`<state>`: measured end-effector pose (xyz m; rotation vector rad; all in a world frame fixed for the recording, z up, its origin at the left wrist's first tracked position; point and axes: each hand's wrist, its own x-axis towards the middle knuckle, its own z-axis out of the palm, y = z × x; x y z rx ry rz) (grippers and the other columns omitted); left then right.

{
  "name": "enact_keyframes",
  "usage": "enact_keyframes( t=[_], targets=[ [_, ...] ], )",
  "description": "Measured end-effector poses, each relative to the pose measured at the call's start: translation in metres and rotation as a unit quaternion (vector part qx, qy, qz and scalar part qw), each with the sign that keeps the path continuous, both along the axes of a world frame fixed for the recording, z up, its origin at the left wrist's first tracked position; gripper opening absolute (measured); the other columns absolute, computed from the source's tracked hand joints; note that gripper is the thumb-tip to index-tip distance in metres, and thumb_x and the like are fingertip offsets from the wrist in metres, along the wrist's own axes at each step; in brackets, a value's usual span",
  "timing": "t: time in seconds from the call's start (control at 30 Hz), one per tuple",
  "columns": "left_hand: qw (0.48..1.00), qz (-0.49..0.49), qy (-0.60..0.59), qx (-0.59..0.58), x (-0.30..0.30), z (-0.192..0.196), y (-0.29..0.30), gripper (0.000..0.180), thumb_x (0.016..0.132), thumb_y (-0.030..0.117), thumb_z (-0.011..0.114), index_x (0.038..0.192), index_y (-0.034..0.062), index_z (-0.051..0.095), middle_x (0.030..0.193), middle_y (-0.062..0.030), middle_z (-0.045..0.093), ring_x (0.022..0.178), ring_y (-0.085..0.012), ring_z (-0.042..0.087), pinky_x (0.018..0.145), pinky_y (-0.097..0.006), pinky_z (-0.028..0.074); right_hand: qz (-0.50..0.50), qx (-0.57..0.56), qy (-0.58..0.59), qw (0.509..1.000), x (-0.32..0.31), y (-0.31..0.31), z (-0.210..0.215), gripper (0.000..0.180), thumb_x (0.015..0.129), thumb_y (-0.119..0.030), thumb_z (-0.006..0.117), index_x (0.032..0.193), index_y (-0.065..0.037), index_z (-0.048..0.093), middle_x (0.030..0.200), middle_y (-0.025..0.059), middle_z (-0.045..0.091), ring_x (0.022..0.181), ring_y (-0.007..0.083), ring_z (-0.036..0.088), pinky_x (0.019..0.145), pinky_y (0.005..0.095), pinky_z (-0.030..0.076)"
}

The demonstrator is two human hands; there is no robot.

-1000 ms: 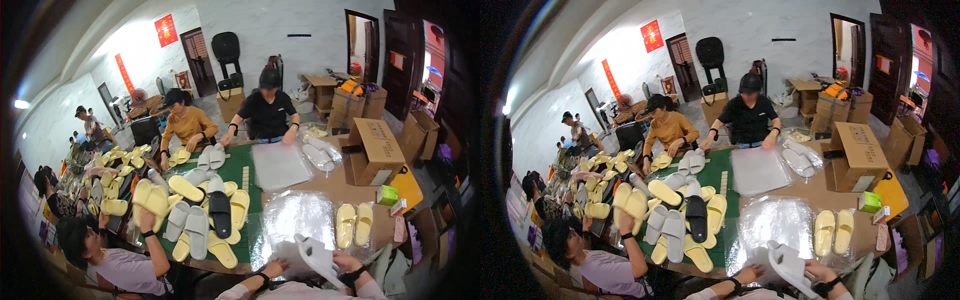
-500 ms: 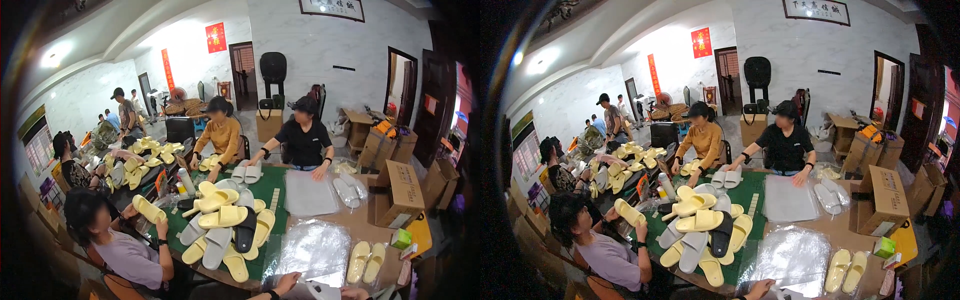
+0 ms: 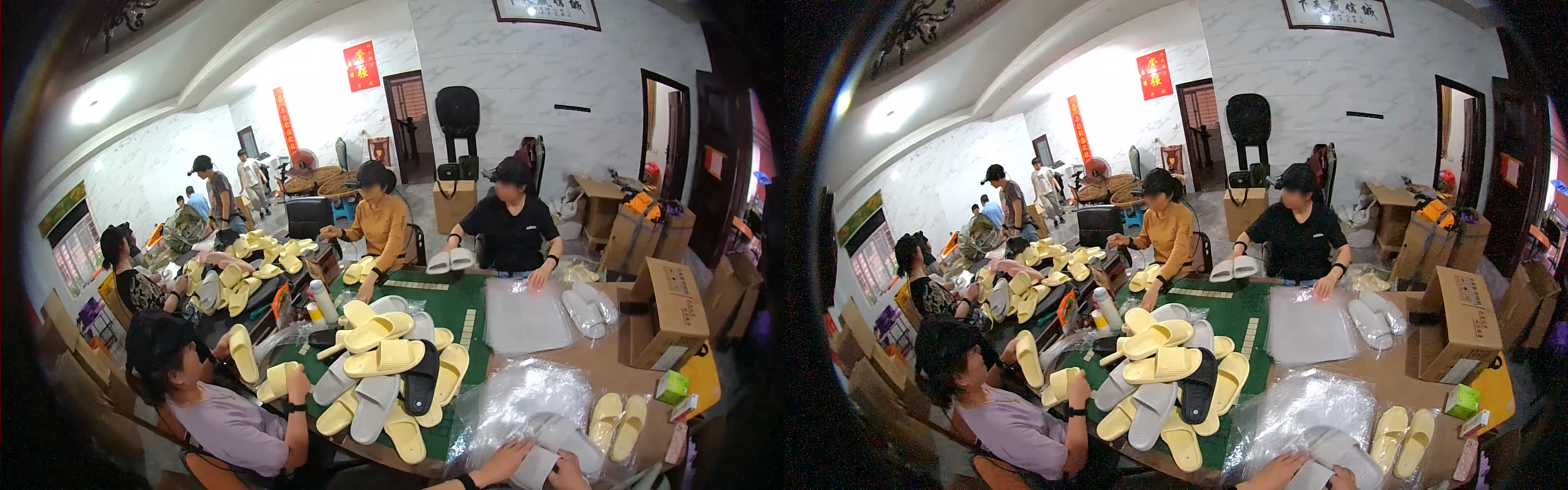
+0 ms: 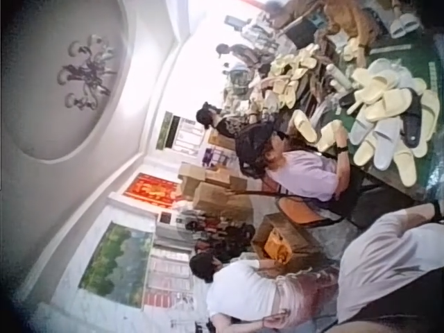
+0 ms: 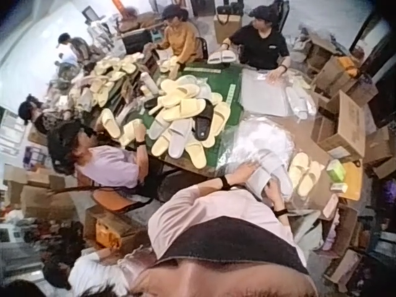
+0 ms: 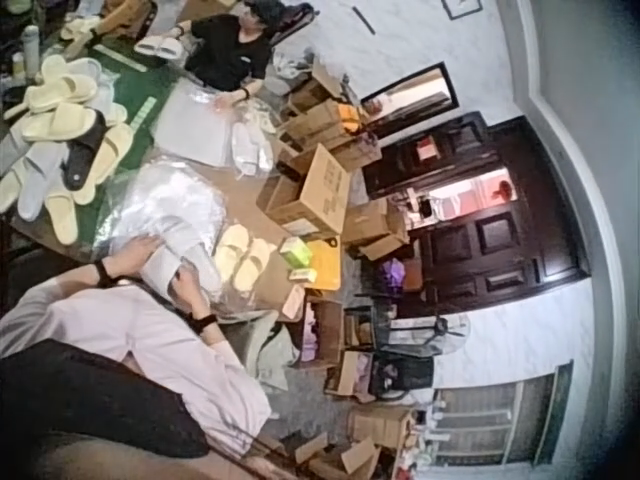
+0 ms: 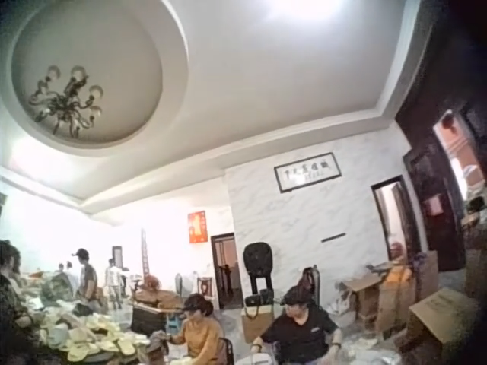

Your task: Pair and package finished foam slippers into plastic bags and boxes.

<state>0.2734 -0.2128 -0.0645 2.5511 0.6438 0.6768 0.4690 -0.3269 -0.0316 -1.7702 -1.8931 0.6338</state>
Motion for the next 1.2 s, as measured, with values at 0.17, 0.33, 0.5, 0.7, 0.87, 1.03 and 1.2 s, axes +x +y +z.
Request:
enact_keyframes(
  t=[0.17, 0.33, 0.5, 0.7, 0.87, 1.03, 1.2],
  targets=[
    [0.991, -0.005, 0.134, -0.001, -0.003, 0.048, -0.01, 0.065, 0.077, 0.004, 0.048, 0.138, 0.0075, 0.026, 0.143, -0.0117, 0.027, 0.131, -0.0321, 0.026, 0.104, -0.049, 0.024, -0.096, 0.056, -0.073, 0.991, -0.024, 0.008, 0.01, 0.026, 0.074, -0.014, 0.057, 0.094, 0.002, 0.06, 0.094, 0.0265, 0.058, 0.092, 0.0423, 0.053, 0.082, 0.0483, 0.041],
    [0.991, -0.092, 0.094, 0.012, -0.001, 0.031, -0.015, 0.067, 0.076, 0.003, 0.049, 0.138, 0.0059, 0.024, 0.145, -0.011, 0.022, 0.132, -0.0327, 0.023, 0.106, -0.05, 0.019, 0.005, 0.111, -0.196, 0.974, -0.023, 0.021, -0.021, 0.043, 0.071, -0.017, 0.067, 0.107, 0.002, 0.056, 0.095, 0.0125, 0.063, 0.092, 0.0284, 0.059, 0.083, 0.0366, 0.045],
    [0.993, -0.095, 0.05, 0.049, -0.001, 0.044, -0.025, 0.064, 0.077, 0.004, 0.05, 0.137, 0.0039, 0.026, 0.143, -0.0116, 0.026, 0.132, -0.0309, 0.024, 0.106, -0.049, 0.019, -0.129, 0.048, -0.037, 0.99, -0.031, 0.045, -0.058, 0.03, 0.071, -0.022, 0.062, 0.088, 0.003, 0.059, 0.087, 0.0189, 0.062, 0.089, 0.0393, 0.055, 0.084, 0.0441, 0.041],
    [0.977, -0.002, -0.181, 0.114, -0.006, 0.07, -0.004, 0.031, 0.079, 0.01, 0.053, 0.11, 0.0058, 0.057, 0.097, -0.0107, 0.057, 0.088, -0.028, 0.054, 0.076, -0.036, 0.045, -0.162, 0.167, -0.205, 0.951, -0.037, 0.06, -0.038, 0.026, 0.068, -0.018, 0.06, 0.087, 0.0, 0.059, 0.075, 0.0159, 0.058, 0.075, 0.033, 0.057, 0.074, 0.0391, 0.045],
    [0.986, 0.124, -0.071, 0.088, -0.035, 0.097, 0.01, 0.033, 0.072, 0.007, 0.055, 0.104, 0.0085, 0.061, 0.086, -0.0083, 0.054, 0.083, -0.0245, 0.053, 0.074, -0.035, 0.043, -0.237, 0.042, 0.102, 0.965, -0.044, 0.05, 0.024, 0.019, 0.068, -0.014, 0.061, 0.077, 0.003, 0.057, 0.082, 0.0231, 0.055, 0.074, 0.0389, 0.054, 0.065, 0.047, 0.042],
    [0.984, 0.121, -0.024, 0.129, -0.041, 0.06, 0.01, 0.028, 0.073, 0.005, 0.055, 0.099, 0.0096, 0.062, 0.088, -0.0053, 0.058, 0.093, -0.0219, 0.054, 0.092, -0.043, 0.035, -0.327, 0.011, 0.161, 0.931, -0.003, 0.03, 0.004, 0.038, 0.072, -0.01, 0.058, 0.106, 0.004, 0.055, 0.11, 0.0271, 0.054, 0.105, 0.042, 0.048, 0.093, 0.0427, 0.038],
    [0.994, -0.004, 0.063, 0.092, -0.038, -0.01, -0.002, 0.037, 0.075, 0.004, 0.052, 0.111, 0.009, 0.053, 0.099, -0.0093, 0.062, 0.114, -0.0273, 0.047, 0.101, -0.057, 0.023, -0.377, 0.091, 0.125, 0.913, 0.039, 0.012, -0.016, 0.041, 0.073, -0.011, 0.059, 0.111, 0.006, 0.052, 0.124, 0.0295, 0.044, 0.115, 0.0423, 0.042, 0.098, 0.0414, 0.034]
  ],
)
